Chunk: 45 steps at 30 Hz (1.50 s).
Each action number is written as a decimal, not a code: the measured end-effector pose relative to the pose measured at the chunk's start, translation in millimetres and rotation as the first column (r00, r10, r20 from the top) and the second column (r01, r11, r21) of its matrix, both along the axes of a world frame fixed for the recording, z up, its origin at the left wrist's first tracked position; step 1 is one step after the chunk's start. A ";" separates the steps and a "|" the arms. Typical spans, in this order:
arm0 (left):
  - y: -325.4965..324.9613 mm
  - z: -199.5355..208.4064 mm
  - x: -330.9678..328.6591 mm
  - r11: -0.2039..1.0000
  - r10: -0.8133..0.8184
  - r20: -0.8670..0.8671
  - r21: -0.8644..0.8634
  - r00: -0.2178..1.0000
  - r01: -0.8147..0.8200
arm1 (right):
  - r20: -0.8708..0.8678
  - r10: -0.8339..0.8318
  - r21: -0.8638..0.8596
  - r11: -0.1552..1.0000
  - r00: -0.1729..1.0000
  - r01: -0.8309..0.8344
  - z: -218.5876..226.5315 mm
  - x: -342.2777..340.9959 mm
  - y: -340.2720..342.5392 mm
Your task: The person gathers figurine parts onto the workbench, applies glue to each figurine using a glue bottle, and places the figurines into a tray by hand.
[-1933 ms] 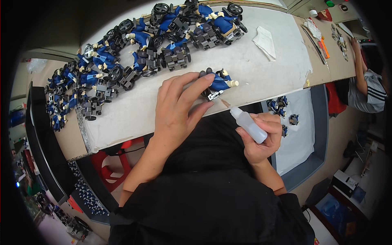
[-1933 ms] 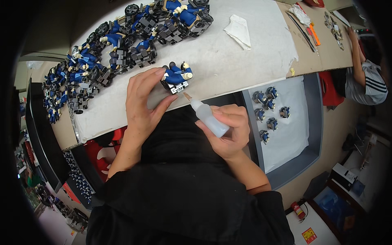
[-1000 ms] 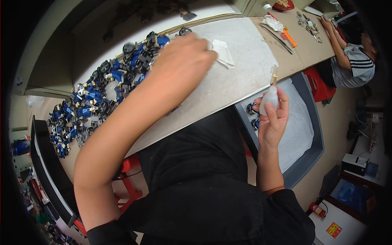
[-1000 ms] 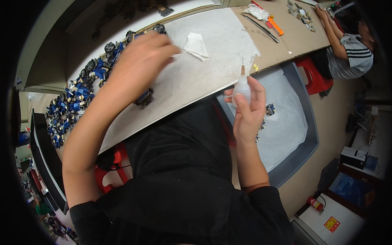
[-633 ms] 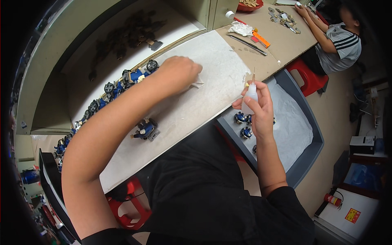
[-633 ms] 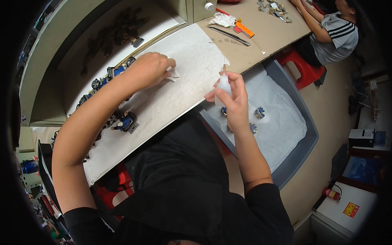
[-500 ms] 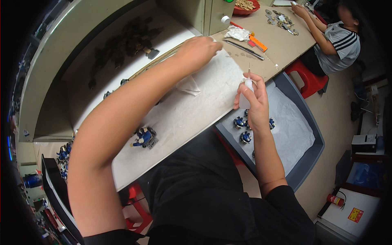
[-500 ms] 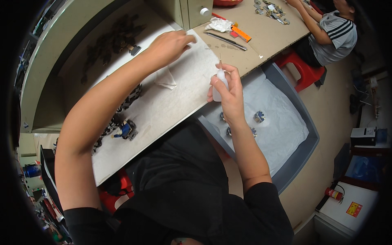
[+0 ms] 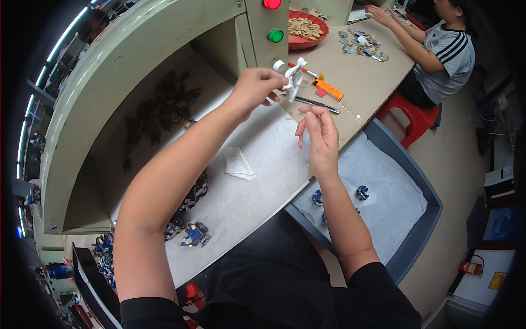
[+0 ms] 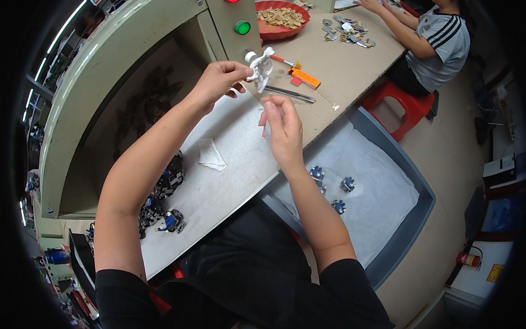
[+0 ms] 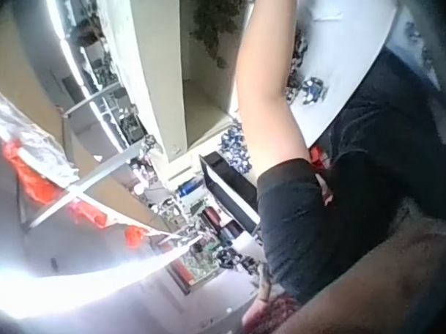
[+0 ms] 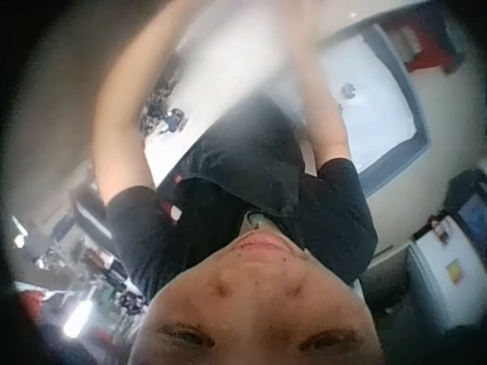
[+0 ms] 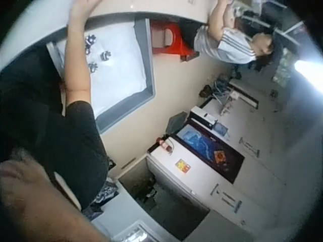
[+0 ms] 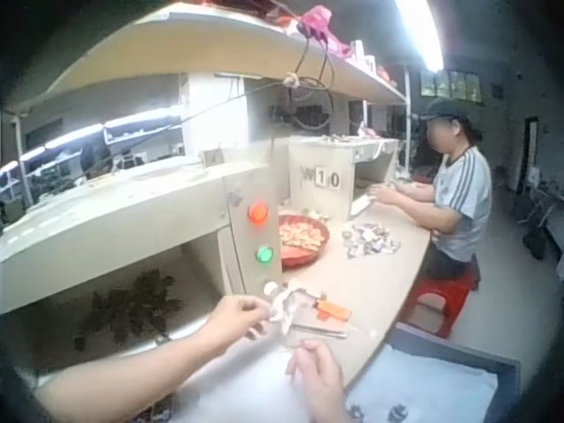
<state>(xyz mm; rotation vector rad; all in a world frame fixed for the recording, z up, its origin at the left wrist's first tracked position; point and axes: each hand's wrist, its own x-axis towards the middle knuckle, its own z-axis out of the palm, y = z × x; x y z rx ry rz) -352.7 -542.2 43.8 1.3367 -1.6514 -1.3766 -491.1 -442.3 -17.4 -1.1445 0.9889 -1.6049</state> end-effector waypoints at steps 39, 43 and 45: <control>70.4 -9.8 1.9 0.962 0.272 -0.521 0.180 0.809 -0.207 | 0.237 0.175 0.177 0.959 0.956 -0.220 16.8 45.2 5.2; 70.8 -7.0 -5.4 0.949 0.312 -0.539 0.223 0.782 -0.225 | 0.223 0.164 0.192 0.959 0.961 -0.209 15.4 41.3 3.1; 69.2 -9.7 -5.7 0.942 0.330 -0.548 0.237 0.769 -0.236 | 0.217 0.167 0.199 0.957 0.962 -0.211 15.5 39.4 1.5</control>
